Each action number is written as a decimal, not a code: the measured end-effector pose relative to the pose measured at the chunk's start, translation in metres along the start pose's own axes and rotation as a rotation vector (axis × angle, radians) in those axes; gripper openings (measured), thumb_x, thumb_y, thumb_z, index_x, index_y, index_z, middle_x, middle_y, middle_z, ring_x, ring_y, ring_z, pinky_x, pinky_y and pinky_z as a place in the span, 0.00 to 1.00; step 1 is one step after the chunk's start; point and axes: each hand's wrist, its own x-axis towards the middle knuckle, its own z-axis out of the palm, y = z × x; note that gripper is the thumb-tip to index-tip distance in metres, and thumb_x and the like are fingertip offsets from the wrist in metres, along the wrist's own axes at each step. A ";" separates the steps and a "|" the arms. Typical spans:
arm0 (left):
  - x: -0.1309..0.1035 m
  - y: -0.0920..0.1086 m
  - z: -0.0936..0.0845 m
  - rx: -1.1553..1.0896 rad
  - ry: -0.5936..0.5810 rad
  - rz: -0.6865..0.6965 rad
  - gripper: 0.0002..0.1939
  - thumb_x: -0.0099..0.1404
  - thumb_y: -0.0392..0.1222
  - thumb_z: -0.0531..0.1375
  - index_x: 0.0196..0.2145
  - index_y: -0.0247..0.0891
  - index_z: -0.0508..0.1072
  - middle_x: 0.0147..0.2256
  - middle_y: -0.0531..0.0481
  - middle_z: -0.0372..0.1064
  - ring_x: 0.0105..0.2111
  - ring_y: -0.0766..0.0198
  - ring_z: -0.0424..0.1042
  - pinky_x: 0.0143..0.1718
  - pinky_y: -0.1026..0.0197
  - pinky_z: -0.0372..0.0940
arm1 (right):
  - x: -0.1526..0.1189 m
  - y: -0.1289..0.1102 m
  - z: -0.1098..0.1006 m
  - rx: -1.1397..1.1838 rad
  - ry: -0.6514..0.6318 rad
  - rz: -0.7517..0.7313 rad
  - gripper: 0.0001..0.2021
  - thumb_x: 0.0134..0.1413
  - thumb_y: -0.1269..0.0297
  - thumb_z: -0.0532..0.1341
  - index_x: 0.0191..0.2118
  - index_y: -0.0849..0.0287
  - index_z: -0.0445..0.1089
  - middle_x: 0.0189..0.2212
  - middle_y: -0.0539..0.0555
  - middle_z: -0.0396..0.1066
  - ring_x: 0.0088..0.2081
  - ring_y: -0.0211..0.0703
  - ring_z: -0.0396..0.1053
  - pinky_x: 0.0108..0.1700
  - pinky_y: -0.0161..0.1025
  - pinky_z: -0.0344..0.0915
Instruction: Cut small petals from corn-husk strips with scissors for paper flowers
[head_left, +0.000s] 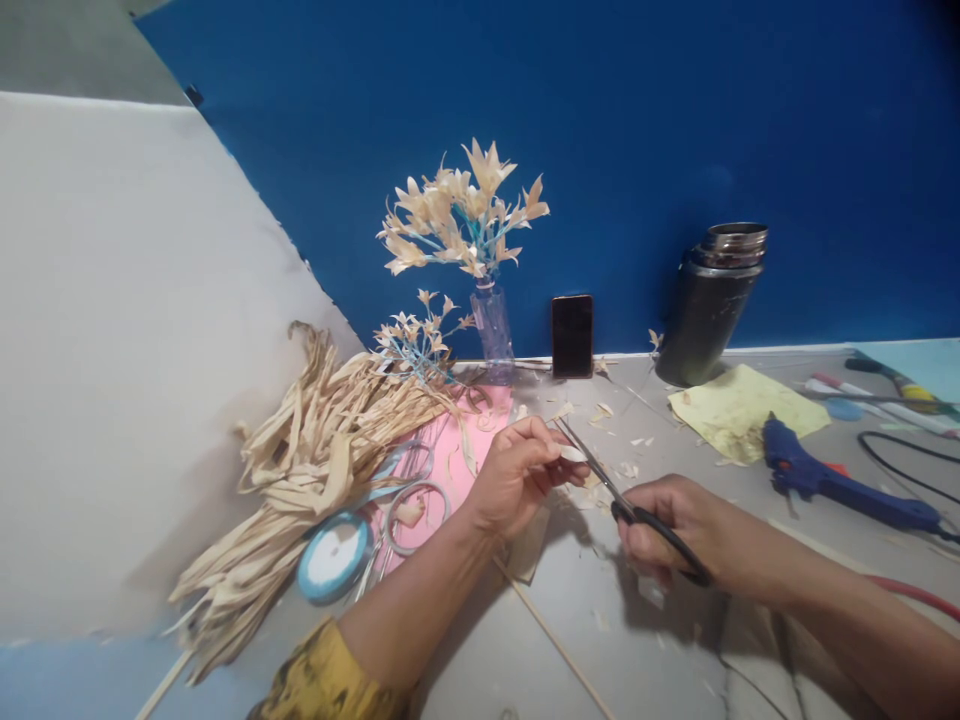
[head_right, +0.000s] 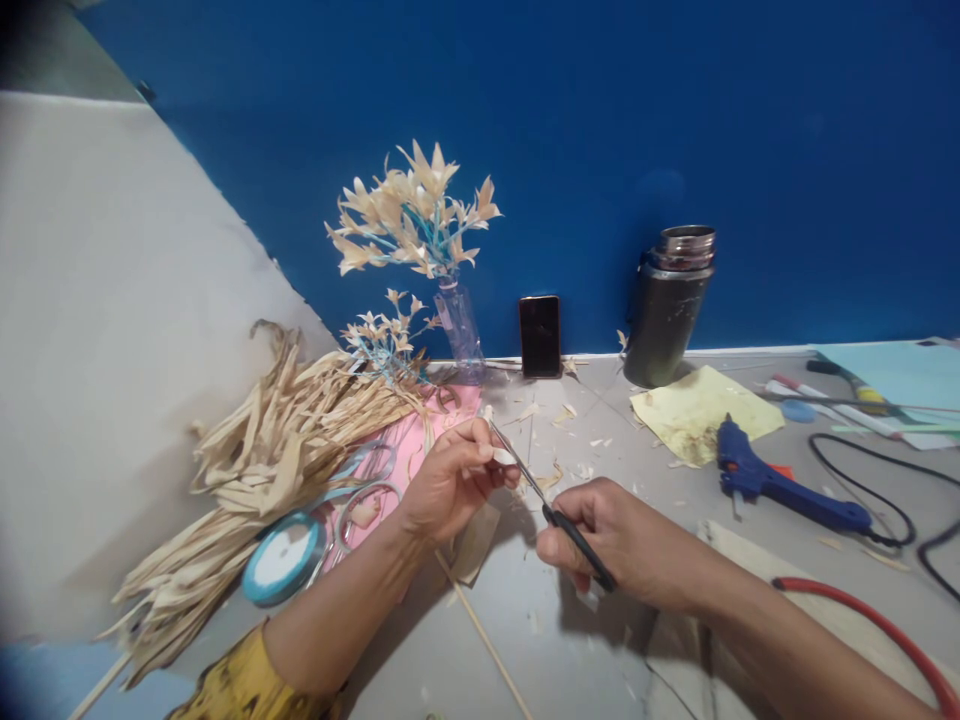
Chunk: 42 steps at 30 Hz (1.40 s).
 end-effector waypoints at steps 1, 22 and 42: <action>0.000 0.000 0.000 -0.002 0.000 0.000 0.08 0.48 0.33 0.64 0.20 0.34 0.66 0.24 0.50 0.72 0.24 0.61 0.75 0.28 0.61 0.67 | 0.000 0.000 0.000 -0.004 0.004 0.004 0.13 0.54 0.62 0.57 0.21 0.59 0.60 0.17 0.48 0.64 0.21 0.34 0.55 0.24 0.33 0.50; 0.001 0.002 -0.002 0.043 0.032 0.047 0.07 0.47 0.32 0.65 0.20 0.34 0.68 0.25 0.52 0.71 0.23 0.62 0.74 0.27 0.61 0.68 | 0.002 0.001 0.001 0.041 0.030 0.016 0.20 0.53 0.56 0.61 0.17 0.57 0.54 0.15 0.44 0.54 0.20 0.32 0.48 0.22 0.34 0.44; 0.001 -0.003 -0.005 0.006 -0.051 -0.063 0.09 0.51 0.35 0.68 0.25 0.34 0.69 0.25 0.51 0.71 0.21 0.68 0.70 0.26 0.64 0.64 | 0.002 0.007 -0.005 0.089 -0.025 -0.062 0.18 0.56 0.53 0.59 0.21 0.59 0.62 0.18 0.49 0.67 0.22 0.35 0.56 0.26 0.34 0.52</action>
